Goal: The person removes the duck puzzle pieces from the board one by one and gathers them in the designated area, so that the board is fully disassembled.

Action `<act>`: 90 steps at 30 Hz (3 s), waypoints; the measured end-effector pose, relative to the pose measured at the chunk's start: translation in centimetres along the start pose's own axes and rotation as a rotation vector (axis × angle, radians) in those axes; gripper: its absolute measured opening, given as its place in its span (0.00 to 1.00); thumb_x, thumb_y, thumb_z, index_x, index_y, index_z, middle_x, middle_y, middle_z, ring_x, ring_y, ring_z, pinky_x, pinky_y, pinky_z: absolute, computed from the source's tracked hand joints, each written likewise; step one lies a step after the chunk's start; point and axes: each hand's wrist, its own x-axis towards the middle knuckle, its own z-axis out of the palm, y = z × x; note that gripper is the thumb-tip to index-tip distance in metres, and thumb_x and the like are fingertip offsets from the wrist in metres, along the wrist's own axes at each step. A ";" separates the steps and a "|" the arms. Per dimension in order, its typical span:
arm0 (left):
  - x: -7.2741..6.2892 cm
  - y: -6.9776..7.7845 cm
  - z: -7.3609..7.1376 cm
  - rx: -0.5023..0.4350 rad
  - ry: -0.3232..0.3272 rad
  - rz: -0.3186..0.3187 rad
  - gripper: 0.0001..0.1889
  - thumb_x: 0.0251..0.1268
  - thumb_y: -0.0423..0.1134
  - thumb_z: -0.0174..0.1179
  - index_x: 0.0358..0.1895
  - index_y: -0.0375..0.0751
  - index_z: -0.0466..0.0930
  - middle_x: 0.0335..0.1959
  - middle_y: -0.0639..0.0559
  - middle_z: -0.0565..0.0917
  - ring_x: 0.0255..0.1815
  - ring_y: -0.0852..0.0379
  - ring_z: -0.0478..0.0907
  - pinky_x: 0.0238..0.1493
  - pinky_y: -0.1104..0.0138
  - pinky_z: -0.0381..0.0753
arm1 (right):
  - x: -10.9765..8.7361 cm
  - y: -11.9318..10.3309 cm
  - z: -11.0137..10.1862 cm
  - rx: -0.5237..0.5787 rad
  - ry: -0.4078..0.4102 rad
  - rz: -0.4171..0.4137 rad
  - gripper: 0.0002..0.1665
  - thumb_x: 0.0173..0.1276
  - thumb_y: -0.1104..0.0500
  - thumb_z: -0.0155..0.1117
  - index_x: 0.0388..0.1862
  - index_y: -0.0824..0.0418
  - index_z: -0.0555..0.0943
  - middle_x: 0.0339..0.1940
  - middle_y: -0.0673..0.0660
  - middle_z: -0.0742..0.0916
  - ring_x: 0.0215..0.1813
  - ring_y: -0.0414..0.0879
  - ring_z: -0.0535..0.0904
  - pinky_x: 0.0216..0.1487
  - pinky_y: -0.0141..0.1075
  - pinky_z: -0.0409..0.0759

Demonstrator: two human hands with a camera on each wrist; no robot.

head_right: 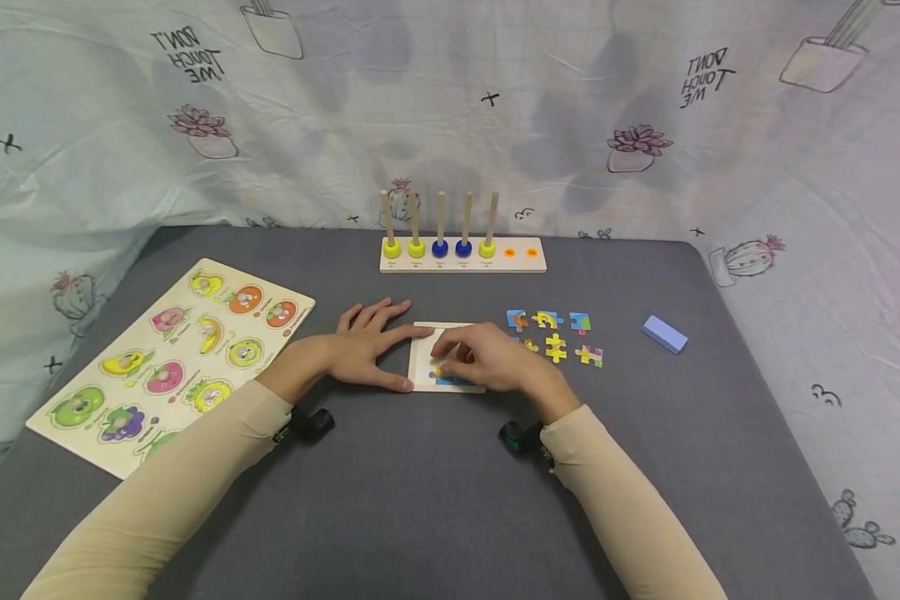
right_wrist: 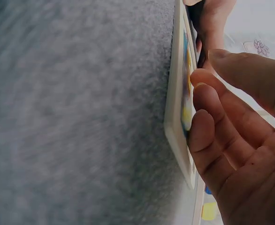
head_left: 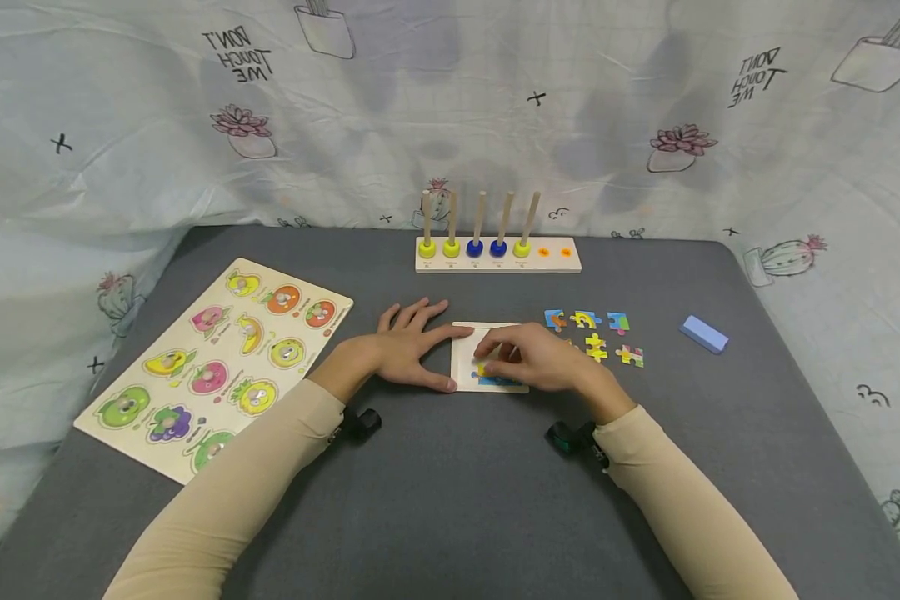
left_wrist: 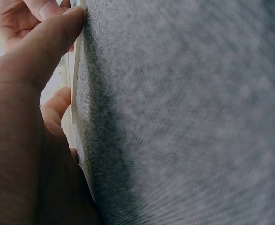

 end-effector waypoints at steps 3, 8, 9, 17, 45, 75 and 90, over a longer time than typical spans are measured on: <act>0.1 0.0 0.1 0.006 0.000 -0.006 0.48 0.58 0.80 0.55 0.81 0.80 0.46 0.86 0.55 0.31 0.85 0.45 0.23 0.76 0.35 0.27 | 0.2 -0.1 0.0 0.000 -0.005 -0.003 0.12 0.75 0.60 0.66 0.55 0.58 0.85 0.50 0.52 0.89 0.42 0.42 0.87 0.47 0.40 0.85; -0.1 0.2 0.0 0.003 0.003 0.010 0.48 0.59 0.79 0.55 0.82 0.79 0.47 0.86 0.53 0.33 0.85 0.43 0.24 0.76 0.34 0.28 | 0.4 -0.3 0.1 -0.002 -0.006 -0.002 0.11 0.73 0.60 0.68 0.53 0.58 0.86 0.48 0.51 0.90 0.42 0.40 0.86 0.47 0.38 0.85; -0.1 0.3 -0.1 0.004 0.003 0.009 0.48 0.59 0.79 0.55 0.82 0.79 0.47 0.86 0.53 0.33 0.85 0.43 0.24 0.76 0.34 0.28 | 0.4 -0.4 0.1 -0.002 -0.007 -0.004 0.11 0.73 0.60 0.68 0.52 0.59 0.86 0.47 0.51 0.90 0.42 0.40 0.86 0.47 0.38 0.85; 0.0 -0.2 0.1 -0.003 0.019 0.008 0.48 0.57 0.81 0.55 0.81 0.81 0.47 0.86 0.55 0.32 0.85 0.44 0.23 0.76 0.35 0.26 | 0.6 -0.5 0.4 -0.030 -0.011 -0.028 0.10 0.72 0.63 0.68 0.51 0.59 0.86 0.47 0.53 0.89 0.36 0.39 0.82 0.42 0.36 0.82; 0.5 -0.4 0.4 0.003 0.014 -0.007 0.48 0.56 0.82 0.54 0.80 0.84 0.45 0.86 0.57 0.31 0.85 0.46 0.22 0.76 0.36 0.24 | 0.4 0.1 0.4 0.023 -0.008 -0.075 0.08 0.73 0.61 0.68 0.48 0.56 0.87 0.45 0.49 0.87 0.34 0.40 0.80 0.40 0.38 0.80; 0.3 -0.2 0.1 -0.002 0.006 -0.004 0.48 0.57 0.81 0.55 0.80 0.84 0.45 0.86 0.57 0.31 0.85 0.44 0.23 0.75 0.34 0.27 | -1.6 0.5 -0.8 0.043 0.177 -0.046 0.09 0.76 0.62 0.64 0.51 0.59 0.86 0.42 0.48 0.85 0.34 0.44 0.81 0.36 0.38 0.80; 0.1 -0.1 -0.1 0.009 0.004 -0.001 0.48 0.58 0.80 0.56 0.80 0.84 0.45 0.86 0.56 0.31 0.85 0.44 0.23 0.76 0.34 0.27 | -4.1 1.3 -2.5 0.051 0.203 0.016 0.09 0.75 0.62 0.65 0.50 0.59 0.86 0.39 0.48 0.85 0.26 0.42 0.74 0.30 0.35 0.75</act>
